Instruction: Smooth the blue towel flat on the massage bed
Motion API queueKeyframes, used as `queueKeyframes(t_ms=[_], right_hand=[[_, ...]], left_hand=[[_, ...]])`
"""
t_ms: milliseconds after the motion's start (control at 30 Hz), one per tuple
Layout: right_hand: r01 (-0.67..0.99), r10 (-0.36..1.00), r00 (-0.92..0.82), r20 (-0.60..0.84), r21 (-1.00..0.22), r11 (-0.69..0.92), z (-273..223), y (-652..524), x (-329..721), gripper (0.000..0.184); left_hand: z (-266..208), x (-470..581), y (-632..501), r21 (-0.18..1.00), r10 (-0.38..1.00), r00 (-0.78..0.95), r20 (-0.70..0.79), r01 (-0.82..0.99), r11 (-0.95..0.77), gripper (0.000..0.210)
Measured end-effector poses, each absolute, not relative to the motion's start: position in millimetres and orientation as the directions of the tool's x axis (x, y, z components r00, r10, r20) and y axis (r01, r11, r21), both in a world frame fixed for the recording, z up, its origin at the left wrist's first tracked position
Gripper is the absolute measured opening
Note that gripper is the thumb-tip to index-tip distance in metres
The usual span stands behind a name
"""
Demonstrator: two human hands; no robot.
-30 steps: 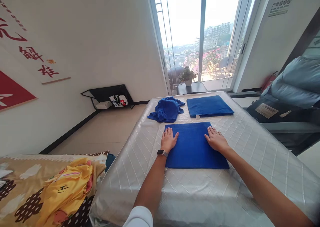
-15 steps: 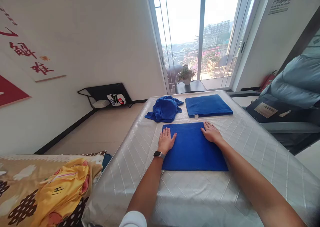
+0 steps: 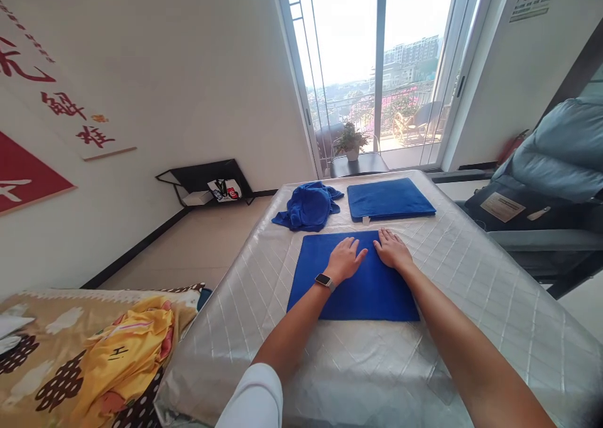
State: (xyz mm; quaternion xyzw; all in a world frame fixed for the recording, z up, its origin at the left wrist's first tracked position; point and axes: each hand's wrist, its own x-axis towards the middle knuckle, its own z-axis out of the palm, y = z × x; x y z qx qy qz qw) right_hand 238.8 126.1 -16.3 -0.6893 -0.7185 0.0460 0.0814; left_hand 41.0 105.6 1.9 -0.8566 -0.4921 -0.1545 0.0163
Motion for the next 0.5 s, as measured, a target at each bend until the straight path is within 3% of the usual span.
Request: queueKeyframes(t_ms=[233, 500], right_hand=[[0.985, 0.996, -0.084, 0.037, -0.146, 0.088, -18, 125, 243, 0.063], [0.987, 0.998, -0.050, 0.049, -0.148, 0.057, -15, 127, 240, 0.067]], left_hand=[[-11, 120, 140, 0.226, 0.822, 0.524, 0.224, 0.792, -0.567, 0.059], [-14, 37, 151, 0.186, 0.921, 0.368, 0.130, 0.903, -0.387, 0.066]])
